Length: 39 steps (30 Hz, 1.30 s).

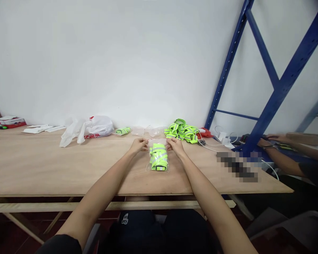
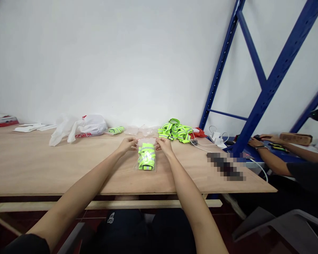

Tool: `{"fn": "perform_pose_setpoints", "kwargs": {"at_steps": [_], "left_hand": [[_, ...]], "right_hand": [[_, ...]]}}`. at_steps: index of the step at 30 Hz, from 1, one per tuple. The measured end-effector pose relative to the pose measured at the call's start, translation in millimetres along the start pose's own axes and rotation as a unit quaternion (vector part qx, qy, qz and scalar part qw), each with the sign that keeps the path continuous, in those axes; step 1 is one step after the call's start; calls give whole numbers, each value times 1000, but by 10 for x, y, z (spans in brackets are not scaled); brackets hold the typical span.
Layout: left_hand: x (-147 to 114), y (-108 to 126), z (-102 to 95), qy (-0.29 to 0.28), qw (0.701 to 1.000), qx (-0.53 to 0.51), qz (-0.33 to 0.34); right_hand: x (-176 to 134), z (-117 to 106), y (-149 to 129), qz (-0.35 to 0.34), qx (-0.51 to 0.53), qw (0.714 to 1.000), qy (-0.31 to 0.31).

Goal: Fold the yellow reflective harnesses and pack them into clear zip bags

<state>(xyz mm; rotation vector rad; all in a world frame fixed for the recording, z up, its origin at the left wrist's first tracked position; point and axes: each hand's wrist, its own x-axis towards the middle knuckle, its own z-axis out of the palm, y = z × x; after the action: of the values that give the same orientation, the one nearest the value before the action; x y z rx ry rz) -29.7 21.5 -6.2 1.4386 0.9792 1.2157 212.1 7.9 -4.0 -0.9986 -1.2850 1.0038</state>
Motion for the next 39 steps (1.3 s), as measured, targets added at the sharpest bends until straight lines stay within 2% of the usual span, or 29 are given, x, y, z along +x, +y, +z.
{"fn": "perform_pose_setpoints", "kwargs": {"at_steps": [12,22,39], "left_hand": [[37,-28,5,14,1000,27,-8],[-17,-37,31,-23,999,-2,-41],[-36,-73,112,-58,997,-11,-50]], "right_hand": [[-7,-3,16,-13,-17,1000,8],[-8,-14,39,-9,-13,1000,-8],[-19,25,113,16,-14,999,-45]]}}
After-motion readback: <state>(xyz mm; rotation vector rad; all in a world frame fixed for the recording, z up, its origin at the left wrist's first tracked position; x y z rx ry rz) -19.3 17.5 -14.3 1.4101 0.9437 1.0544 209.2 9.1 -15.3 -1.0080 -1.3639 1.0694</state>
